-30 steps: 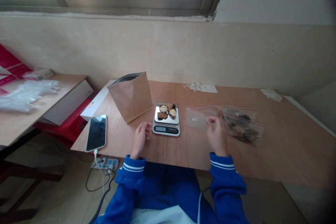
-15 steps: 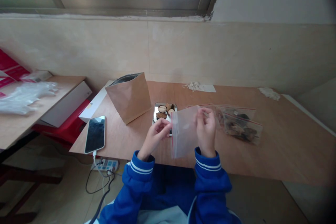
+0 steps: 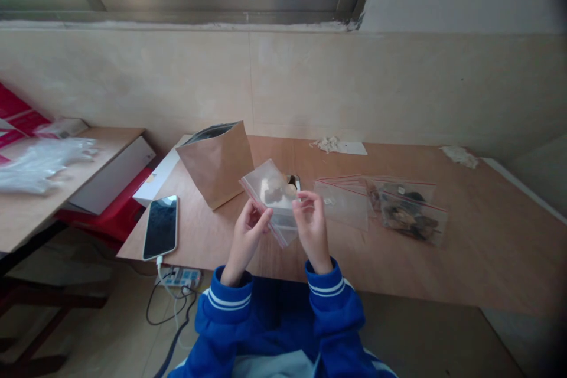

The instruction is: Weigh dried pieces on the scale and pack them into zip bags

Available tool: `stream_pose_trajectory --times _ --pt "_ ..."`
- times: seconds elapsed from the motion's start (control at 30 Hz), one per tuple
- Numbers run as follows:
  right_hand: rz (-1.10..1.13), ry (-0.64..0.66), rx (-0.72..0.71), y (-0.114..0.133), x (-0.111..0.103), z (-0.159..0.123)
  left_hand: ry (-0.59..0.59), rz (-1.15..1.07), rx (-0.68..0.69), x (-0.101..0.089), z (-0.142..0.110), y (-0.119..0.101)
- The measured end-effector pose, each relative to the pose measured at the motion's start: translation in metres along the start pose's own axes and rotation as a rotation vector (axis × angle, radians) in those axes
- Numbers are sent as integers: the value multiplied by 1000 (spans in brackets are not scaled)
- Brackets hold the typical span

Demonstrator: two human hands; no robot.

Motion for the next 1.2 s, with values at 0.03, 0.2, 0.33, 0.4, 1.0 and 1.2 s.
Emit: stream_pose_trajectory --times 0.03,0.2,0.33,0.4,1.0,1.2 --pt "27 126 -21 7 6 -6 -30 -17 2 1 0 -3" --pt "68 245 -107 28 28 -25 -98 -92 -51 -2 -4 -3" --pt "7 284 -145 24 34 -26 -87 -31 -86 -15 -6 6" --pt "-12 293 -130 23 37 -27 -64 25 -74 -21 -5 7" --pt "-241 504 -146 0 16 34 -458 302 -52 -81 2 -5" --pt "-594 241 -192 -56 6 47 -438 259 -189 -80 11 0"
Point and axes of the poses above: each hand's wrist, its own z-axis towards the middle knuckle, its own x-axis out of the palm, y = z × x, the point moved 2 cm from there along z, towards the middle knuckle, and after that the axes turned 4 degrees about x, right-handed, at the moved point
